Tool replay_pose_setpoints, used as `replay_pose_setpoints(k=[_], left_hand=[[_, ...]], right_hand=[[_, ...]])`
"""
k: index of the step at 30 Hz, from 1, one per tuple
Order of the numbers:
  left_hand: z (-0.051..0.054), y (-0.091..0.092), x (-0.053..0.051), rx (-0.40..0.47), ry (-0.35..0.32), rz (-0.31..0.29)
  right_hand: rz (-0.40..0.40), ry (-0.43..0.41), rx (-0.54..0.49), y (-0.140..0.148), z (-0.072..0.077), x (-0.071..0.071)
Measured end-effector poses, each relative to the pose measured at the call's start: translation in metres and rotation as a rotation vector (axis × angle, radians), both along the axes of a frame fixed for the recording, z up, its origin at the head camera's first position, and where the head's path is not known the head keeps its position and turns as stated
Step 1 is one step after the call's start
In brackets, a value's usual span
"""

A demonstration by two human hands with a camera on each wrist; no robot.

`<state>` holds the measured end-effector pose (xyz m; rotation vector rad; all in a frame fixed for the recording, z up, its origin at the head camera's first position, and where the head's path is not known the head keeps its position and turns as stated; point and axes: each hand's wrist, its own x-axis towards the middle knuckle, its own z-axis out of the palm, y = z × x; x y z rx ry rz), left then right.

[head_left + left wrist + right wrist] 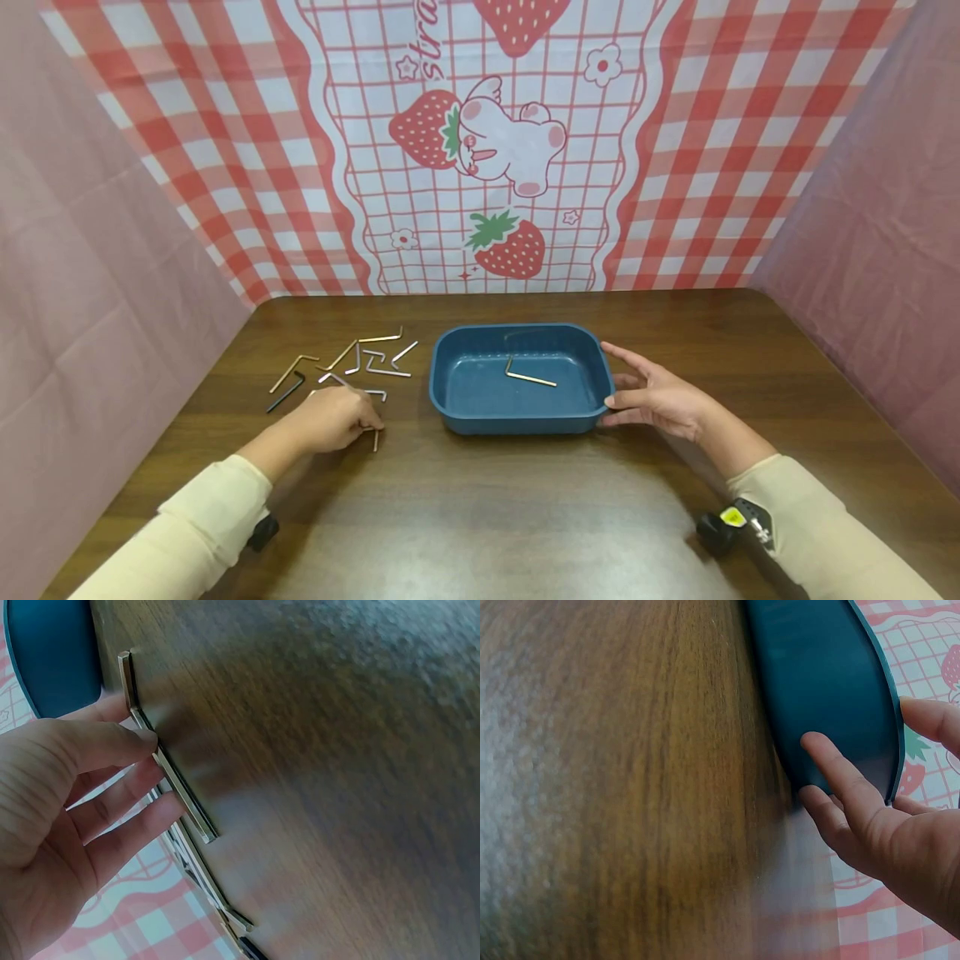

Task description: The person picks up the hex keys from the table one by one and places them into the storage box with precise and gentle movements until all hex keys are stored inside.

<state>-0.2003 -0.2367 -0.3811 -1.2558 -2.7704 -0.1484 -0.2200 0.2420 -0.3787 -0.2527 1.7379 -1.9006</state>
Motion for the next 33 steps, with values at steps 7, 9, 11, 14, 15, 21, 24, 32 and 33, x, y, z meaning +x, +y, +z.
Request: replay_pose_setpoints(k=[7, 9, 11, 14, 15, 21, 24, 32, 33], left_hand=[[0.0, 0.002, 0.002, -0.021, -0.027, 0.079], [0.0, 0.003, 0.002, -0.021, -0.031, 0.086], [0.0, 0.003, 0.002, -0.017, -0.027, 0.078], [0.001, 0.003, 0.0, -0.002, -0.013, 0.044], [0.002, 0.003, -0.001, 0.004, -0.006, 0.031], [0.011, 0.006, -0.003, 0.012, 0.006, 0.001], [0.018, 0.008, -0.004, 0.021, -0.008, 0.01], [0.042, 0.016, -0.012, 0.021, -0.01, 0.02], [0.045, 0.018, -0.012, 0.021, -0.008, 0.014]], right_hand=[[-0.003, 0.003, -0.002, -0.001, 0.001, 0.0], [-0.001, 0.003, -0.005, -0.002, 0.001, 0.0], [-0.003, 0.001, -0.005, -0.002, 0.002, 0.001], [-0.002, 0.005, -0.005, -0.002, 0.003, 0.002], [0.0, 0.009, -0.006, -0.002, 0.003, 0.002], [0.005, 0.018, -0.011, -0.002, 0.003, 0.004], [0.008, 0.022, -0.01, -0.002, 0.002, 0.004], [0.005, 0.021, -0.013, -0.001, 0.003, 0.004], [0.005, 0.021, -0.014, -0.001, 0.003, 0.004]])
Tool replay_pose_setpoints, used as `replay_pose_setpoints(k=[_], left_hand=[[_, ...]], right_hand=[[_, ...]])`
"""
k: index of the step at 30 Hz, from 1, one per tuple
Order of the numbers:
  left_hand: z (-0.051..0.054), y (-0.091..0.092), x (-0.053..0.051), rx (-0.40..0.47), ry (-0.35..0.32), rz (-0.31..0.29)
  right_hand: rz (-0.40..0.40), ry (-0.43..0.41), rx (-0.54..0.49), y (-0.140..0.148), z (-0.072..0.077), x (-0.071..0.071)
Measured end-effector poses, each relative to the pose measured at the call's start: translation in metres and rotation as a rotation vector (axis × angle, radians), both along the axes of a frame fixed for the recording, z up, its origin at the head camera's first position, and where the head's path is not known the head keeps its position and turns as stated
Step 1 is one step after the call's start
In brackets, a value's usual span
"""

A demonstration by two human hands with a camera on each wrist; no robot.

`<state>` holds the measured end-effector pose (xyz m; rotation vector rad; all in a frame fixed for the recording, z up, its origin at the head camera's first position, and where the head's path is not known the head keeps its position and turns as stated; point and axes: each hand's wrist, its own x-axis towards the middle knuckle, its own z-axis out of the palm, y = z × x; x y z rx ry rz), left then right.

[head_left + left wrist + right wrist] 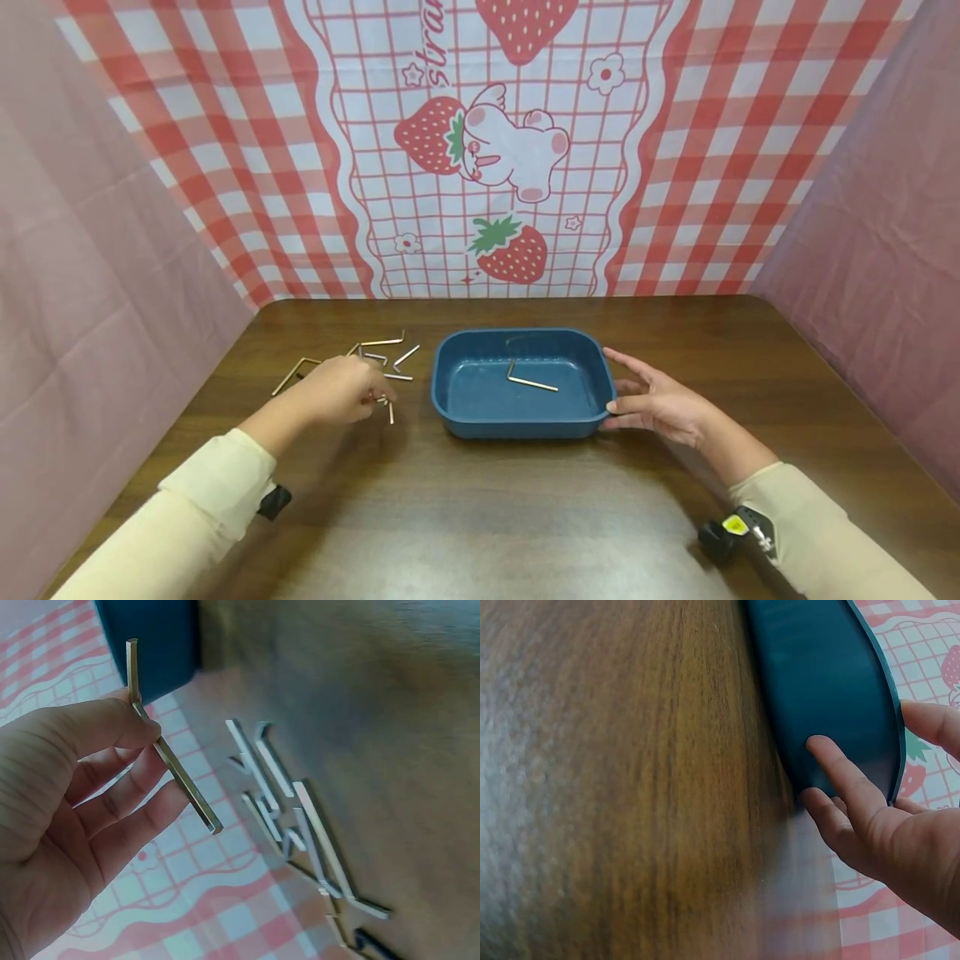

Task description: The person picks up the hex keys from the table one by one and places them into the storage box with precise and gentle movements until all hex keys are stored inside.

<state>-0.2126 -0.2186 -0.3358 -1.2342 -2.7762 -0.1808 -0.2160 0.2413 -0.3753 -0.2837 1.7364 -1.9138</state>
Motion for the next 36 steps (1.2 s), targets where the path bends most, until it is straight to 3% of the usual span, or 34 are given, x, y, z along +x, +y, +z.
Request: replay_pose_setpoints(k=[10, 16, 36], left_hand=[[0.025, 0.025, -0.009, 0.0, -0.032, -0.001], [0.035, 0.044, -0.016, -0.024, 0.005, -0.061], [0.052, 0.104, -0.029, -0.143, 0.013, -0.119]], right_hand=[[-0.01, -0.018, 0.014, 0.0, -0.002, -0.003], [-0.008, -0.007, 0.01, 0.0, -0.002, -0.002], [-0.011, 0.0, 0.01, 0.001, -0.002, -0.001]])
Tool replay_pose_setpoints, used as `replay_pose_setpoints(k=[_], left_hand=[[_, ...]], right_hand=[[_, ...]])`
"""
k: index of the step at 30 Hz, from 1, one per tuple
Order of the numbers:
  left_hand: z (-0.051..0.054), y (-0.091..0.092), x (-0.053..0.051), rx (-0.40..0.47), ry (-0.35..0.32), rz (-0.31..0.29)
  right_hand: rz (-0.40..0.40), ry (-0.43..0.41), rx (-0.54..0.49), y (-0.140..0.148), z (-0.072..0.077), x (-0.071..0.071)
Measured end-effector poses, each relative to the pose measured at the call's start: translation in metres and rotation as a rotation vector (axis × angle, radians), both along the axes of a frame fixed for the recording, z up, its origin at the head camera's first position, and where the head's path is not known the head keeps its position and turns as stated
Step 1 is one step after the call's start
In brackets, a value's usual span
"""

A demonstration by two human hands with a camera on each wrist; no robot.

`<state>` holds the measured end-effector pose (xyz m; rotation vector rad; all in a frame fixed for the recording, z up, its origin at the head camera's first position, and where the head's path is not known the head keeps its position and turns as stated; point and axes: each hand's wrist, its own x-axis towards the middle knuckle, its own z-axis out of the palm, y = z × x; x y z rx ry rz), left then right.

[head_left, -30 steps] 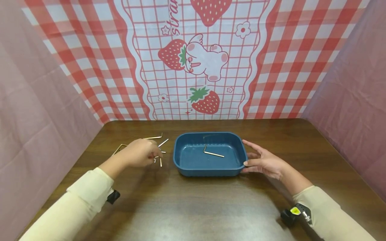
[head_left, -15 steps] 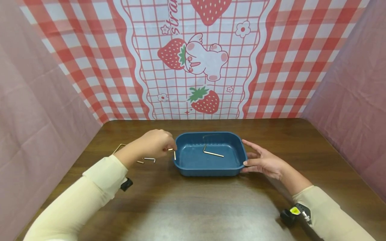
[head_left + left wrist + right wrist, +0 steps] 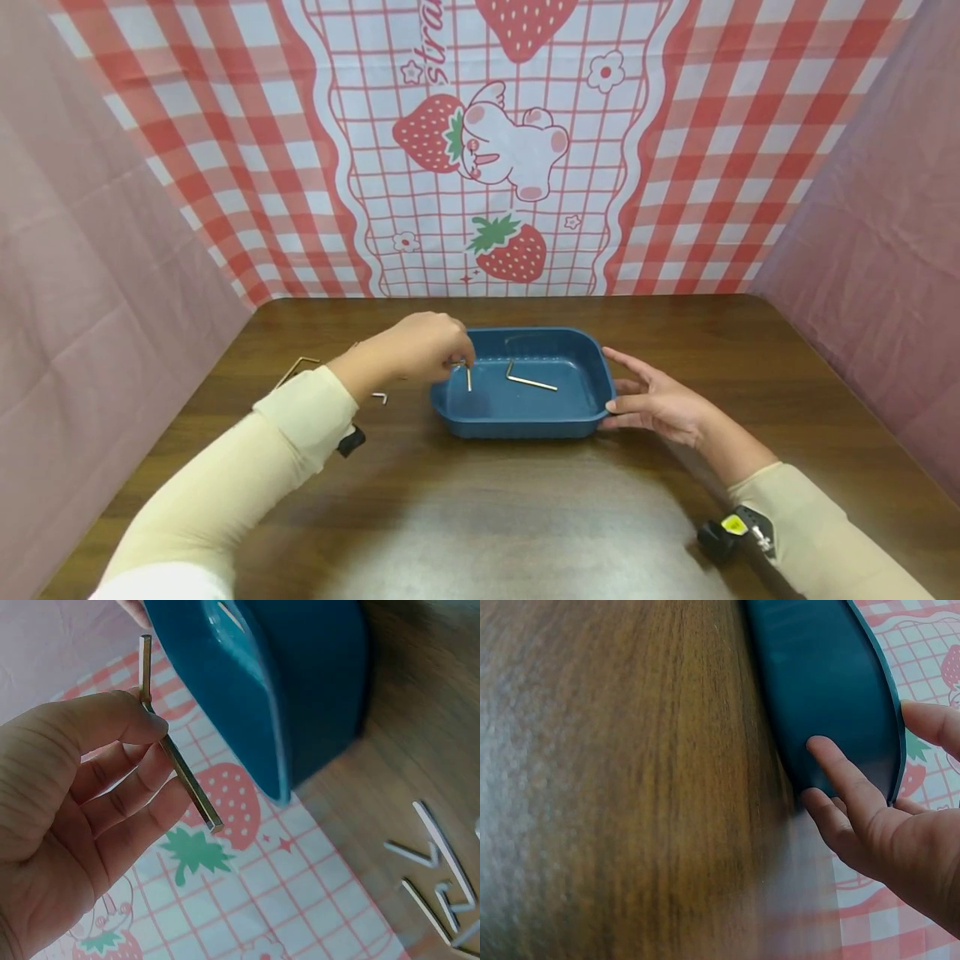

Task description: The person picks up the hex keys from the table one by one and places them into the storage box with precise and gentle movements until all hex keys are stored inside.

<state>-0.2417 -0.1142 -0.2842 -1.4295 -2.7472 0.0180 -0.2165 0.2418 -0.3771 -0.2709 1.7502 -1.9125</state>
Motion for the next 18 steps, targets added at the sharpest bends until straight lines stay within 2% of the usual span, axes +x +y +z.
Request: replay_pose_setpoints(k=[9, 18], left_hand=[[-0.001, 0.031, -0.012, -0.01, -0.026, -0.024], [-0.011, 0.058, -0.024, -0.018, -0.045, -0.065]], right_hand=[[0.007, 0.006, -0.003, -0.001, 0.002, 0.001], [0.012, 0.001, -0.011, 0.0, 0.001, 0.001]])
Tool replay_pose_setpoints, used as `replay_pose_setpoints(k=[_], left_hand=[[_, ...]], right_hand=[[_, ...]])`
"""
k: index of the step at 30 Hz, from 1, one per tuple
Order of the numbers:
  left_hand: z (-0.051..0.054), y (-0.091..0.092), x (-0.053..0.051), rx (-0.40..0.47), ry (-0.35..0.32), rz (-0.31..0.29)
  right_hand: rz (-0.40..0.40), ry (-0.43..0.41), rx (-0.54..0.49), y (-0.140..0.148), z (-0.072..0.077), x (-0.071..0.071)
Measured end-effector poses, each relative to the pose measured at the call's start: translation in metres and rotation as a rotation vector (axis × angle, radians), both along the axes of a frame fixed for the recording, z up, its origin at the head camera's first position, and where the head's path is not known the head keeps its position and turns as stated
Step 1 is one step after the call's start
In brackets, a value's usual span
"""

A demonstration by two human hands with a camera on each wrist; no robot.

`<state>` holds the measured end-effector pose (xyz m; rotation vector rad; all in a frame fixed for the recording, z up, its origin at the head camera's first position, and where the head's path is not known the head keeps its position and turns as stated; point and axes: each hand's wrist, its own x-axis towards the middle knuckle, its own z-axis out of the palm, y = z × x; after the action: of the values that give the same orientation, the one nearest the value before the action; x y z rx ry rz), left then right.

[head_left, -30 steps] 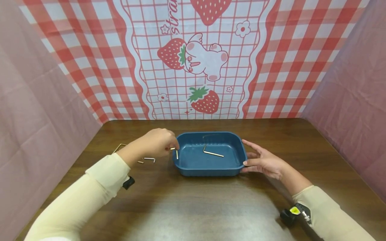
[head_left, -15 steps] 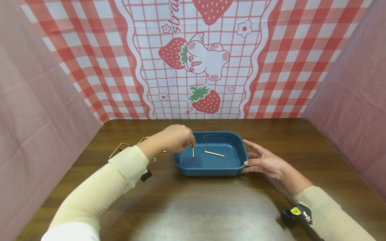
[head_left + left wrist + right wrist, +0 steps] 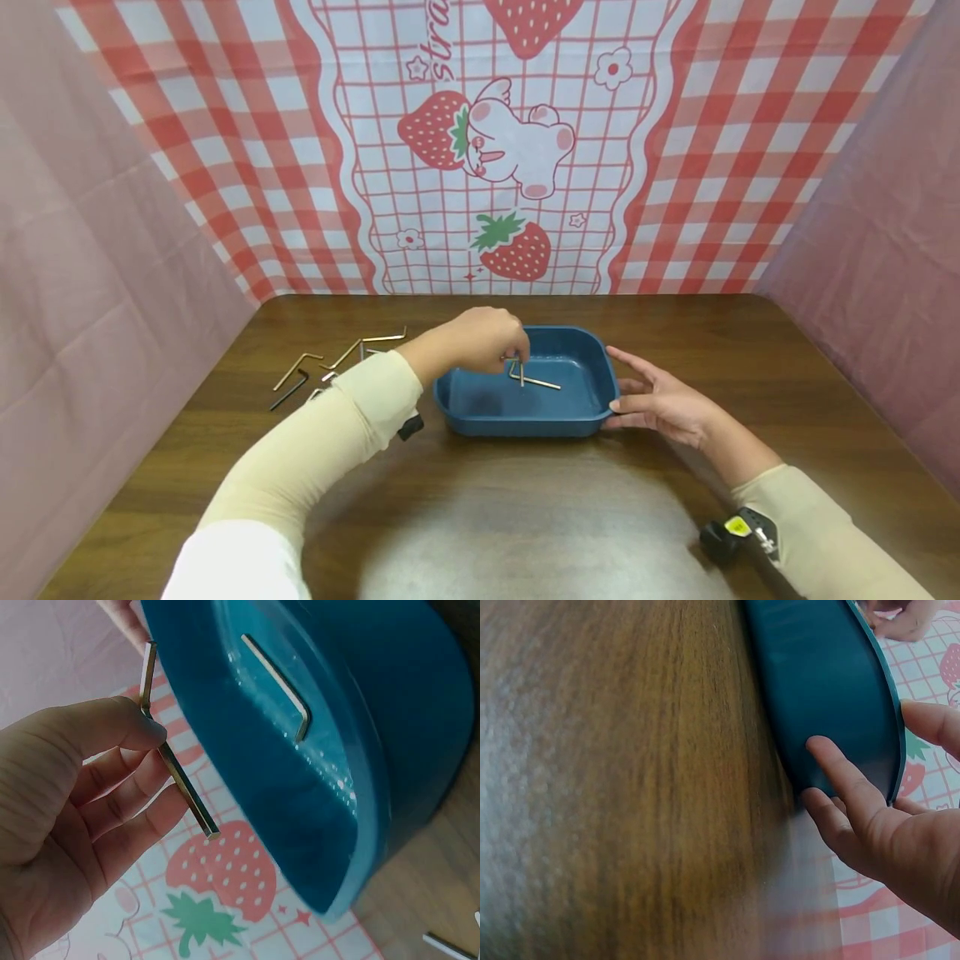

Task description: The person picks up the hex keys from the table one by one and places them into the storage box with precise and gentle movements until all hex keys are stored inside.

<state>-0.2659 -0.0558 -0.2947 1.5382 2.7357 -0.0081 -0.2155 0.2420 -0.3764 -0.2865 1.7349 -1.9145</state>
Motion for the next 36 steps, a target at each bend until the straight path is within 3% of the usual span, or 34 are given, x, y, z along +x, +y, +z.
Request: replay_pose_setpoints(k=[19, 27, 36], left_hand=[[-0.016, 0.04, -0.022, -0.134, -0.058, 0.045], [-0.025, 0.048, -0.034, -0.184, -0.073, 0.069], [-0.027, 0.049, -0.037, -0.216, -0.112, 0.092]], right_hand=[[0.003, 0.01, -0.001, 0.003, 0.0, 0.0], [0.004, 0.009, 0.009, 0.003, -0.001, -0.001], [-0.002, 0.004, 0.008, 0.001, 0.0, 0.001]])
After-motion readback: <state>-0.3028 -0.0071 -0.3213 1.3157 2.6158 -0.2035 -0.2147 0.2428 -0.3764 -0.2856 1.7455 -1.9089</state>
